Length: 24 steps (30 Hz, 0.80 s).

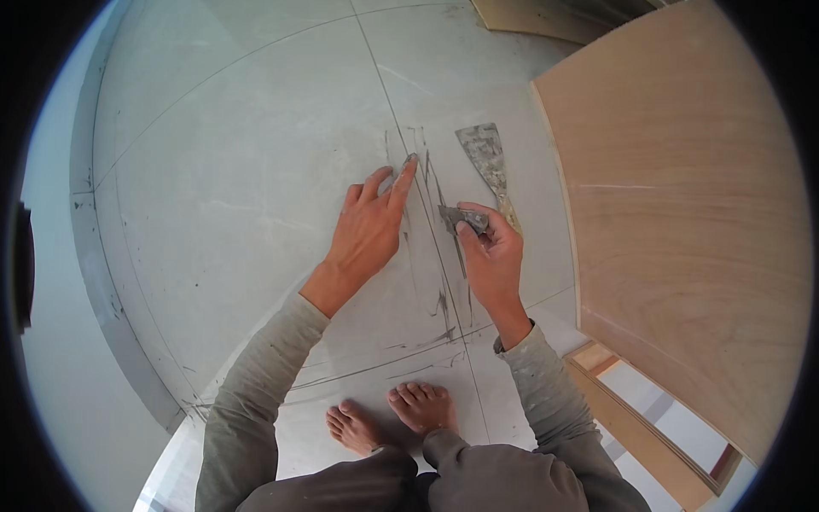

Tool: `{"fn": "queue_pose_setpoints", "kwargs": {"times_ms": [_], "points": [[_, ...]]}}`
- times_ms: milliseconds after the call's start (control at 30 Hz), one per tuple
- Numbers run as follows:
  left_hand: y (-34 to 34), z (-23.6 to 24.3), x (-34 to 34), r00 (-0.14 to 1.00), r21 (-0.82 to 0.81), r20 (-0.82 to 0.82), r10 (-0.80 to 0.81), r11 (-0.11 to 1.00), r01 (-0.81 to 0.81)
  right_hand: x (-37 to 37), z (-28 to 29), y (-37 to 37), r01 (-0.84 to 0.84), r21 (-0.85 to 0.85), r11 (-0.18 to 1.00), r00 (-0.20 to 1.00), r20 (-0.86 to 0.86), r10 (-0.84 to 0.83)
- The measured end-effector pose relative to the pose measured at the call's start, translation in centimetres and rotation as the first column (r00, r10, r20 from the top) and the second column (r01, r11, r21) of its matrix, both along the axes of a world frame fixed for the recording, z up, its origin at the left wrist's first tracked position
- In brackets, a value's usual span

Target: The person applies grout to the gaps between floor tiles using a small handheld scraper and a bowl of mixture, then wipes the excess away with a blue cloth.

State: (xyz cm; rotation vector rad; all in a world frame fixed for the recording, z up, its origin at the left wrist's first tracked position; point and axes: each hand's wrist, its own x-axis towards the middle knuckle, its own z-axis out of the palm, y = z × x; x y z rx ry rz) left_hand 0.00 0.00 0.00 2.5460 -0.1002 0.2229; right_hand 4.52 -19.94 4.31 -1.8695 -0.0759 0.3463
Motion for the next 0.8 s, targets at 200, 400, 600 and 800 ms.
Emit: {"fn": "queue_pose_setpoints", "kwargs": {"times_ms": [200, 400, 600, 800], "points": [[0.0, 0.1, 0.5, 0.999, 0.063, 0.050, -0.007, 0.998, 0.004, 2.2, 0.3, -0.1, 0.043, 0.085, 0.995, 0.998, 0.032, -0.046], [-0.4, -0.3, 0.1, 0.995, 0.118, 0.099, -0.033, 0.993, 0.021, 3.1, 0.3, 0.7, 0.038, 0.113, 0.993, 0.996, 0.072, -0.047], [0.3, 0.1, 0.7, 0.999, 0.036, 0.039, -0.014, 0.999, 0.013, 4.0, 0.5, 2.0, -0.057, -0.028, 0.998, 0.992, 0.113, 0.060], [1.2, 0.3, 0.5, 1.000, -0.053, 0.012, 0.004, 0.999, -0.003, 8.0, -1.6, 5.4, -0.206, -0.316, 0.926, 0.832, 0.441, 0.336]]}}
